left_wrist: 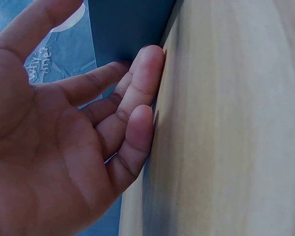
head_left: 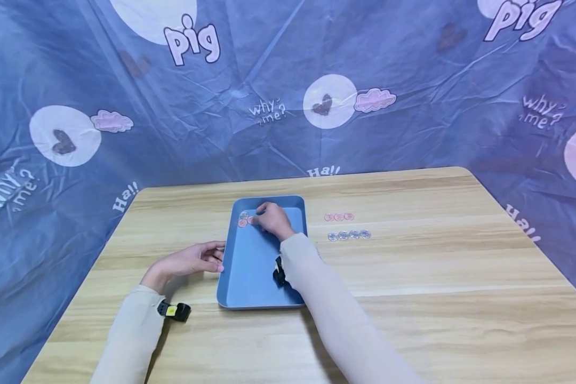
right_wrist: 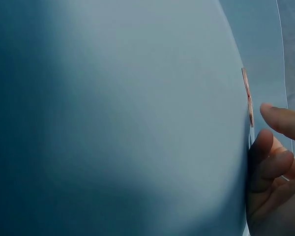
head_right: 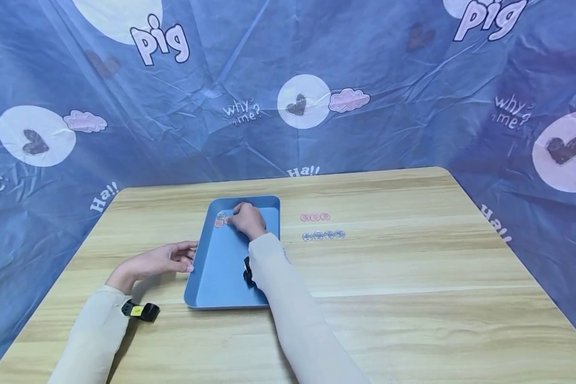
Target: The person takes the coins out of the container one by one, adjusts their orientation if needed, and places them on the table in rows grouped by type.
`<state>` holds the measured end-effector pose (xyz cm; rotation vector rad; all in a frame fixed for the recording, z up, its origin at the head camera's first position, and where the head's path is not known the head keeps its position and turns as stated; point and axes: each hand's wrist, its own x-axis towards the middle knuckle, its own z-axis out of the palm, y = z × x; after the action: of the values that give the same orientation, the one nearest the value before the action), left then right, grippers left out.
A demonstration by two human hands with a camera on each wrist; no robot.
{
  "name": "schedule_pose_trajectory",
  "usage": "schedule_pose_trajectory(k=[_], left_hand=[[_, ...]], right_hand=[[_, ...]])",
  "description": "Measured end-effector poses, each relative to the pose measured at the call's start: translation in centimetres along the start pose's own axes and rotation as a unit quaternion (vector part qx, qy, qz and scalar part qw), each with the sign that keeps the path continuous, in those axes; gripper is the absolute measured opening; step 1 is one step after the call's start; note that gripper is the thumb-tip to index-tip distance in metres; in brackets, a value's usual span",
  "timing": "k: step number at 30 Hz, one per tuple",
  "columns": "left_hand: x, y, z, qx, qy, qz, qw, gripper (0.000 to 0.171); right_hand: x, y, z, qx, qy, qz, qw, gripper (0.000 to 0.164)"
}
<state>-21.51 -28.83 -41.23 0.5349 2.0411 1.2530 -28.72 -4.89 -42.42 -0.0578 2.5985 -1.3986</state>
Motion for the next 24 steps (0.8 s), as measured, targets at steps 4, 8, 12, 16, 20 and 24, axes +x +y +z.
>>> schedule_pose_trajectory(k=[4, 8, 12, 16, 20, 24], left_hand=[[-0.03, -0.03, 0.01, -0.002, -0.001, 0.000, 1.0000, 0.083], [-0.03, -0.02, 0.00, -0.008, 0.001, -0.002, 1.0000, 0.082], [-0.03, 0.02, -0.01, -0.011, -0.001, -0.005, 0.9999, 0.083], [-0.02, 0.05, -0.03, -0.014, -0.002, -0.005, 0.9999, 0.083], [0.00, 0.03, -0.05, -0.012, 0.000, -0.007, 0.9999, 0.083], [0.00, 0.03, -0.08, -0.015, 0.000, -0.007, 0.9999, 0.084]], right_hand=[[-0.03, -0.06, -0.05, -0.031, -0.010, -0.002, 0.999, 0.035], [-0.01, -0.17, -0.06, -0.057, -0.014, -0.006, 0.998, 0.036], [0.00, -0.26, -0.01, -0.077, -0.014, -0.008, 0.997, 0.034], [-0.03, -0.38, 0.08, -0.094, -0.009, -0.010, 0.996, 0.029], [-0.10, -0.51, 0.26, -0.116, -0.003, -0.014, 0.993, 0.023], [-0.15, -0.52, 0.34, -0.123, -0.001, -0.018, 0.992, 0.020]])
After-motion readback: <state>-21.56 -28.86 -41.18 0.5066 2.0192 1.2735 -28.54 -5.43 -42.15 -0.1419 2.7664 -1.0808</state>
